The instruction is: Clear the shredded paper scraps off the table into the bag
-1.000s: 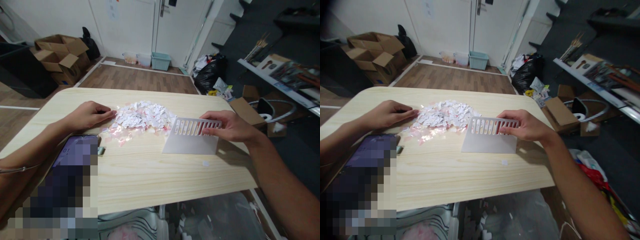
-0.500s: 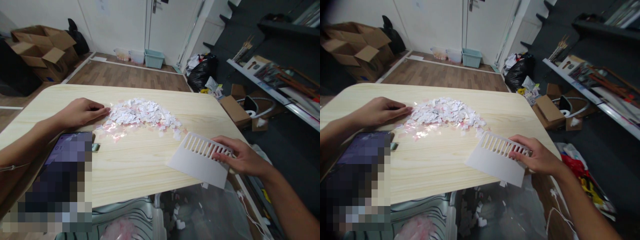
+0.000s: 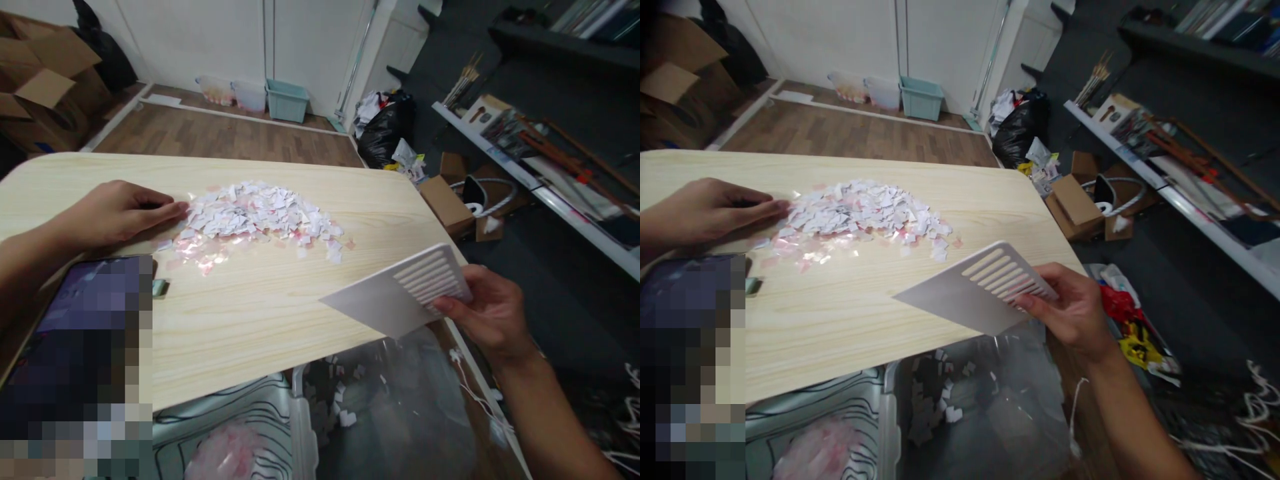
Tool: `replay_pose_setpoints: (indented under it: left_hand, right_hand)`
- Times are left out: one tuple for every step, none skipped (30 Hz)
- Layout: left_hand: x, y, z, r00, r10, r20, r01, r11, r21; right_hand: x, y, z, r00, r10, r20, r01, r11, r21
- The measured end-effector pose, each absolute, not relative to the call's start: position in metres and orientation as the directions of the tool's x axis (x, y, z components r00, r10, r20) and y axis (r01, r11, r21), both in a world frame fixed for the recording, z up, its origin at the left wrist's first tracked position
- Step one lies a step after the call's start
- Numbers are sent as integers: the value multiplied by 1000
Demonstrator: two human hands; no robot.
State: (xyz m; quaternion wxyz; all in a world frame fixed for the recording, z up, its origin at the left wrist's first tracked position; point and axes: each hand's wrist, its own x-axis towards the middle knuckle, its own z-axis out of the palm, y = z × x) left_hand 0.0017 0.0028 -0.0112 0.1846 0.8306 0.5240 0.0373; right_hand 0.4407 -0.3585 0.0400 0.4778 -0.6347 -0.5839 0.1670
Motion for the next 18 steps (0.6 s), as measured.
replay_pose_setpoints:
  left_hand:
    - [2, 4, -12, 448, 883, -141, 857, -379, 348]
    - [1, 5, -12, 449, 881, -149, 858, -379, 346]
    - [1, 5, -13, 451, 879, -156, 860, -382, 338]
    - [1, 6, -13, 454, 876, -160, 863, -387, 325]
    - [1, 6, -13, 456, 875, -162, 865, -394, 311]
    - [2, 5, -13, 458, 874, -162, 867, -399, 299]
    - [2, 5, -13, 459, 874, -160, 868, -402, 291]
    - [2, 4, -12, 457, 875, -156, 869, -403, 288]
    - [3, 3, -12, 456, 877, -152, 869, -402, 288]
    - [3, 2, -11, 457, 877, -148, 868, -403, 290]
    - [3, 2, -11, 460, 876, -144, 866, -406, 292]
    - [3, 2, -11, 464, 874, -144, 864, -410, 293]
    - [2, 3, -11, 468, 872, -147, 862, -413, 294]
    - [2, 3, -12, 471, 869, -150, 861, -416, 293]
    - [2, 4, -12, 474, 867, -153, 859, -418, 295]
    - [1, 5, -12, 478, 865, -153, 857, -420, 299]
    - [1, 5, -13, 482, 863, -153, 853, -423, 306]
    - [1, 5, -12, 486, 862, -142, 847, -425, 320]
  right_hand:
    - [441, -360, 38, 285, 889, 357, 577, 138, -805]
    - [442, -361, 35, 307, 876, 373, 574, 142, -807]
    - [444, -362, 33, 331, 858, 393, 570, 150, -808]
    - [445, -363, 31, 357, 834, 422, 568, 165, -807]
    - [448, -364, 29, 382, 804, 455, 566, 185, -804]
    - [450, -366, 27, 405, 771, 491, 566, 211, -797]
    - [452, -367, 25, 426, 736, 526, 570, 233, -788]
    - [454, -369, 24, 444, 699, 561, 580, 253, -774]
    - [455, -371, 23, 457, 665, 591, 597, 264, -758]
    - [455, -373, 24, 459, 641, 615, 619, 265, -739]
    - [454, -375, 24, 450, 631, 632, 648, 256, -717]
    - [452, -377, 26, 430, 633, 643, 679, 242, -693]
    - [449, -379, 28, 401, 648, 648, 710, 227, -666]
    - [446, -381, 30, 364, 673, 644, 738, 215, -640]
    - [443, -383, 32, 325, 700, 636, 759, 209, -617]
    - [440, -385, 33, 288, 725, 626, 772, 211, -600]
    - [437, -388, 33, 251, 747, 615, 778, 222, -587]
    - [436, -390, 33, 209, 768, 605, 782, 240, -575]
